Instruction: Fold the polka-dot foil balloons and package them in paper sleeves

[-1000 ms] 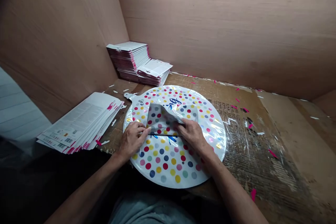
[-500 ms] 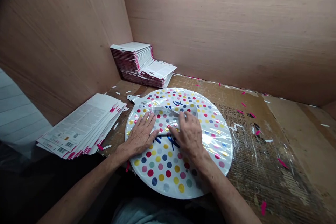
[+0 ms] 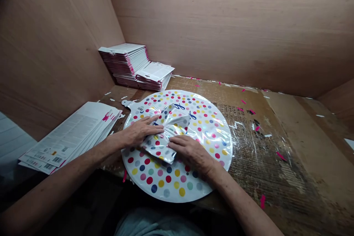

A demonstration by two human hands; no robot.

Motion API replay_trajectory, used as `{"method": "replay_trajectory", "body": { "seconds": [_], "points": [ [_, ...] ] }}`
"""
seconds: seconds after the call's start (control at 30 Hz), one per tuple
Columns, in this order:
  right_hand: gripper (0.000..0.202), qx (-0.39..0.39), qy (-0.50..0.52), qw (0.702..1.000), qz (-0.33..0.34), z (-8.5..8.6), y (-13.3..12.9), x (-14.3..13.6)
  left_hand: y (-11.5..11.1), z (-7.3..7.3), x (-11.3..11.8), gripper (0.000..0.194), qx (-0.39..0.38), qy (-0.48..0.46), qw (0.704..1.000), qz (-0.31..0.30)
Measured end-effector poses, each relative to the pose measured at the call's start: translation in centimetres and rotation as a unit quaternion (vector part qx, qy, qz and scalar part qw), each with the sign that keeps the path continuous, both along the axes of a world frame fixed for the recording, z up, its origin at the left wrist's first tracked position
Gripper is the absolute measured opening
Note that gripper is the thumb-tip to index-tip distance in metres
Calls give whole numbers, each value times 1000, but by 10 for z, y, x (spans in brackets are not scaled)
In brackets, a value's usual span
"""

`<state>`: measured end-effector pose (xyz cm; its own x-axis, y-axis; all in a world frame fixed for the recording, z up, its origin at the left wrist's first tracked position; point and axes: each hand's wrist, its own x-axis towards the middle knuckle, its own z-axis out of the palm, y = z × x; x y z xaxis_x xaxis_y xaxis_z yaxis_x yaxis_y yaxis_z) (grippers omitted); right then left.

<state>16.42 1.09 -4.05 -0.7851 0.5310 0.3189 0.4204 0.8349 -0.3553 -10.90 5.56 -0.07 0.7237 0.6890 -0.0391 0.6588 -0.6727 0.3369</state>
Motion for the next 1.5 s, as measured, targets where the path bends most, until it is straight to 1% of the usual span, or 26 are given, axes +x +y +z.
{"method": "replay_trajectory", "body": {
  "seconds": [0.03, 0.07, 0.13, 0.17, 0.2, 0.23, 0.3, 0.33, 0.4, 0.5, 0.57, 0.63, 0.7, 0.77, 0.83, 0.93, 0.97, 1.03, 1.1, 1.17, 1.2, 1.27, 1.3, 1.37, 1.43, 1.5],
  "points": [
    [34, -58, 49, 996, -42, -2, 2, 5, 1, -3, -3, 52, -11, -9, 1000, 19],
    [34, -114, 95, 984, -100, -3, 5, 6, 1, -6, -5, 46, -20, -23, 999, 39],
    [35, -197, 159, 936, -242, -3, 16, 2, 1, -9, -2, 26, -43, -59, 993, 90],
    [36, -217, 174, 908, -314, -3, 22, -3, 1, -9, 2, 19, -49, -72, 987, 135],
    [38, -224, 177, 882, -374, -1, 29, -9, 2, -10, 9, 23, -46, -76, 978, 191],
    [40, -221, 166, 865, -419, 0, 35, -15, 2, -10, 16, 29, -35, -68, 964, 254],
    [41, -192, 94, 851, -480, 5, 46, -27, 5, -12, 33, 32, 3, -23, 933, 360],
    [40, -170, 39, 849, -500, 8, 50, -32, 6, -14, 41, 33, 24, 4, 919, 393],
    [40, -129, -80, 839, -522, 15, 54, -41, 9, -18, 54, 35, 55, 49, 904, 422],
    [36, -130, -213, 814, -525, 26, 58, -51, 11, -26, 65, 37, 84, 89, 894, 432],
    [31, -120, -245, 808, -522, 33, 64, -56, 12, -31, 69, 35, 92, 104, 896, 421],
    [29, -74, -245, 832, -493, 40, 76, -61, 13, -35, 71, 34, 95, 113, 903, 404],
    [33, -60, -237, 875, -418, 46, 93, -65, 14, -36, 71, 33, 94, 116, 908, 393],
    [32, -100, -232, 906, -341, 50, 107, -67, 13, -35, 68, 32, 95, 108, 909, 392],
    [26, -134, -226, 916, -302, 51, 113, -63, 11, -32, 60, 32, 122, 69, 908, 394],
    [22, -164, -173, 934, -265, 46, 101, -50, 2, -29, 49, 41, 154, -56, 903, 397],
    [21, -180, -139, 942, -247, 43, 93, -46, -2, -29, 47, 40, 135, -104, 903, 395],
    [19, -211, -71, 951, -215, 36, 74, -42, -12, -29, 48, 33, 58, -192, 898, 392],
    [21, -226, -39, 953, -198, 29, 56, -44, -22, -28, 51, 27, -1, -256, 883, 394],
    [24, -231, -30, 955, -182, 24, 43, -46, -33, -25, 46, 28, -9, -286, 870, 401],
    [29, -235, -26, 956, -176, 22, 38, -46, -39, -22, 38, 28, 10, -281, 869, 406],
    [38, -245, -10, 951, -186, 17, 31, -41, -50, -15, 12, 28, 85, -219, 872, 430],
    [40, -254, 0, 946, -199, 14, 29, -36, -56, -10, -6, 29, 136, -159, 867, 452],
    [42, -276, 16, 936, -217, 9, 26, -26, -66, 0, -45, 33, 222, 0, 831, 510],
    [43, -290, 28, 932, -215, 5, 24, -18, -71, 7, -79, 33, 212, 139, 797, 549],
    [44, -290, 37, 933, -212, 2, 21, -14, -69, 10, -101, 34, 150, 213, 795, 548]
  ]
}}
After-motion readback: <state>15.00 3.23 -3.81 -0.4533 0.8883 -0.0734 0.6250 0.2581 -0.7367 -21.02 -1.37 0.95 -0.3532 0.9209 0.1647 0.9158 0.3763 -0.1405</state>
